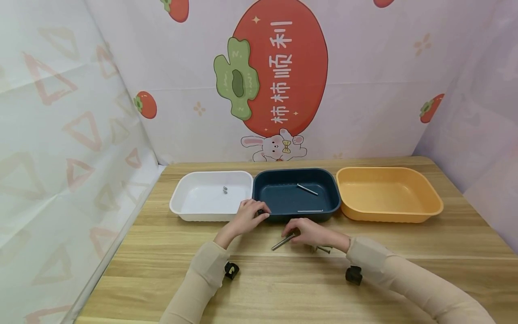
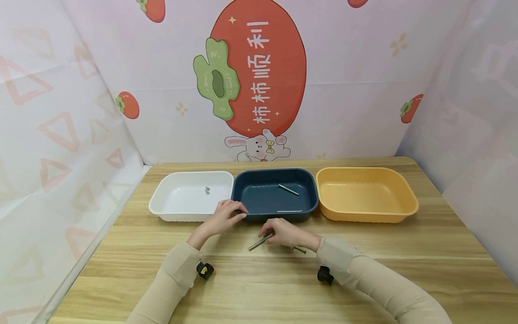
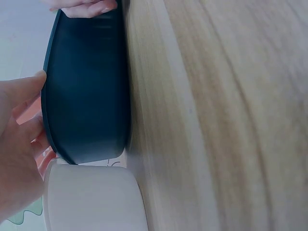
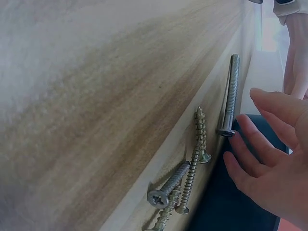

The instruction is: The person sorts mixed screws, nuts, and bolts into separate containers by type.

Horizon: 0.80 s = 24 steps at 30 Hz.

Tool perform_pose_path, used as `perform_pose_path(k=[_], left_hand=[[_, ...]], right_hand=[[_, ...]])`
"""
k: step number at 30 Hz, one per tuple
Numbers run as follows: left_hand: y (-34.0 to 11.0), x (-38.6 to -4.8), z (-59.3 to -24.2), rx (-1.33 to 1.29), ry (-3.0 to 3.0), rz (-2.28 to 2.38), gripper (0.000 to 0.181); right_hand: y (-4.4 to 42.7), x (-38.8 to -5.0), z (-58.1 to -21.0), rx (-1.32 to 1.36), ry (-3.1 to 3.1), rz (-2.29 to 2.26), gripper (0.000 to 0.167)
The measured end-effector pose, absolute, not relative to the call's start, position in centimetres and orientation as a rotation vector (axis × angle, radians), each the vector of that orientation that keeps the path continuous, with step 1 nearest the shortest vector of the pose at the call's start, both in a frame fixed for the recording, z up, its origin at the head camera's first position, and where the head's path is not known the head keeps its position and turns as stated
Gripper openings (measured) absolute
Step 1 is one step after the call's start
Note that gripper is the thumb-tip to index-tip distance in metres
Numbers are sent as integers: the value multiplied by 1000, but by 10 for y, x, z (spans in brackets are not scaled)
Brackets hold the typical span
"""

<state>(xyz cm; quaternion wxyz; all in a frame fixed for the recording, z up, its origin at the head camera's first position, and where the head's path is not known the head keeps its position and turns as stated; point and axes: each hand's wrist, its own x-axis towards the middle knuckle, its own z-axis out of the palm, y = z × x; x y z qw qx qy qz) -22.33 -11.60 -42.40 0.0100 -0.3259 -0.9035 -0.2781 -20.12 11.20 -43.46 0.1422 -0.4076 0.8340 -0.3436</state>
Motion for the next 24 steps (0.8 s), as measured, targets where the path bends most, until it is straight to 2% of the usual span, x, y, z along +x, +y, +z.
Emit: perform_pose_path(k=[24], left_hand=[[-116,-223,-424,-1022,-2820,-852,11]], right_hand=[[109,-204,-441,-1152,2447,-963,18]])
